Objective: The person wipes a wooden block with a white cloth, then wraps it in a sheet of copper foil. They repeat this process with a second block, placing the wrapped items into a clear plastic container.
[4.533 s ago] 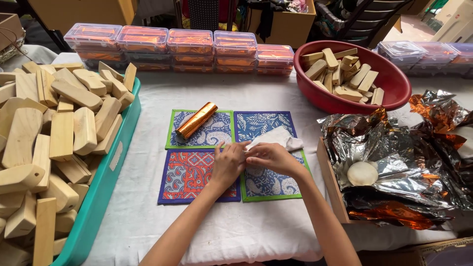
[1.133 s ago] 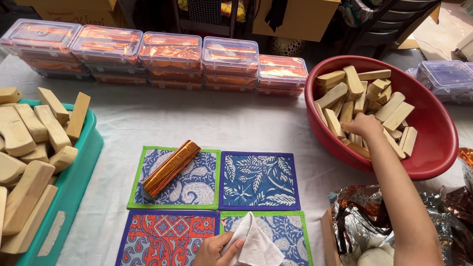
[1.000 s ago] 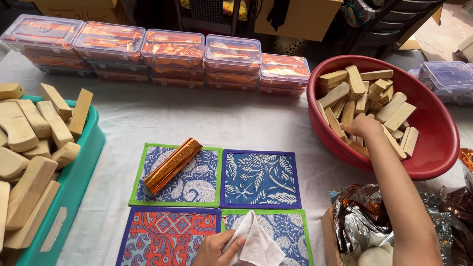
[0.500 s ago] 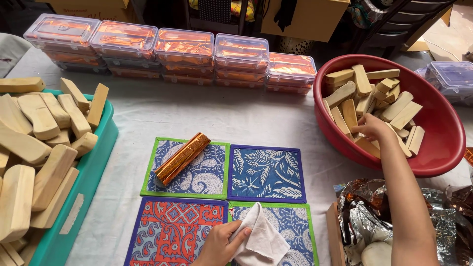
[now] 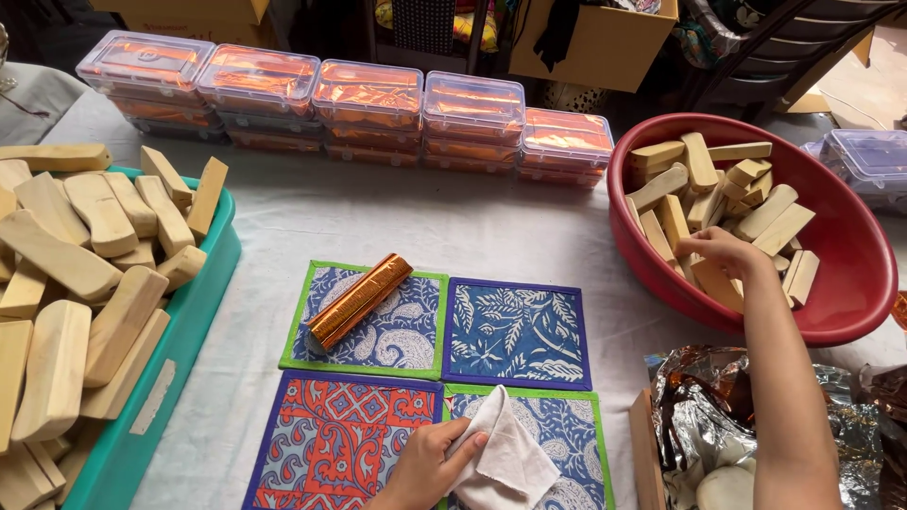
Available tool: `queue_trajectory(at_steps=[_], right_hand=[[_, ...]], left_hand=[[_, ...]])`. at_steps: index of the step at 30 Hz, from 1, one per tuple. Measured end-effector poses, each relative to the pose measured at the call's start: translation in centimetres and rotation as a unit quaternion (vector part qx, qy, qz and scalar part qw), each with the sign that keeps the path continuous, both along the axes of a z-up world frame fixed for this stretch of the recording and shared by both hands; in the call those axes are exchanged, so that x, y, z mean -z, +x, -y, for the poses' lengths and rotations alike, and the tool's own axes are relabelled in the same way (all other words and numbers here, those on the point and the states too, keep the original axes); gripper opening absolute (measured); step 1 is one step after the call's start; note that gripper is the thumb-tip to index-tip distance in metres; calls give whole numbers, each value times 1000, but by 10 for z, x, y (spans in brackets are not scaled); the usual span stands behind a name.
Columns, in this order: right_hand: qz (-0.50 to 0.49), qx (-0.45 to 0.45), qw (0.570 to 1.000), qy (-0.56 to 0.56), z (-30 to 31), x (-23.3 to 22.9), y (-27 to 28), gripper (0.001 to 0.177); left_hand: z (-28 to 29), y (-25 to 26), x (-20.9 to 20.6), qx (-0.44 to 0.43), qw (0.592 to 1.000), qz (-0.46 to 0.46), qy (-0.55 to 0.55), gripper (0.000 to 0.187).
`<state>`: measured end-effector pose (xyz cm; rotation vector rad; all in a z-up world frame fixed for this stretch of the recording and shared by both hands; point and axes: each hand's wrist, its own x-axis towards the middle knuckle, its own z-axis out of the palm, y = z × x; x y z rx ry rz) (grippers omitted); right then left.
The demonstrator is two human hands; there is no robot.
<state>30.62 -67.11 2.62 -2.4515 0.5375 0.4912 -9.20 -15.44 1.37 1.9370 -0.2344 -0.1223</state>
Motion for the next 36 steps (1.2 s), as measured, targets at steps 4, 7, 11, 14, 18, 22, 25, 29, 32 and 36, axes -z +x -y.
queue_trajectory(at_steps=[4, 7, 11, 14, 18, 22, 25, 29, 32, 36], right_hand=[[-39, -17, 995, 88, -6, -3, -2, 59], [30, -5, 998, 52, -9, -10, -8, 52], [148, -16, 987, 63, -18, -28, -20, 49], [251, 13, 967, 41, -50, -67, -39, 55], [365, 9, 931, -7, -97, -112, -71, 55], [469, -61, 881, 8, -153, -152, -99, 55], [439, -192, 875, 73, -214, -183, -138, 55], [325, -434, 836, -88, -293, -188, -203, 53], [266, -560, 768, -162, -338, -168, -250, 50], [204, -588, 776, -104, -368, -118, -289, 26]], left_hand=[[-2, 0, -5, 3, 1000, 8, 12, 36], [-2, 1, -5, 1, 1000, 10, 0, 33], [0, -2, -2, -6, 1000, -14, 26, 37], [-1, 1, -7, -9, 1000, 6, 9, 35], [-2, 0, -12, -4, 1000, 9, 1, 36], [-2, -1, -15, -1, 999, 44, -6, 34], [-2, -3, -10, -1, 999, 47, 3, 33], [-9, -13, 0, -55, 982, 173, -50, 31], [-24, -9, -3, -130, 944, 277, -125, 27], [-47, 12, 3, -243, 903, 316, -160, 28]])
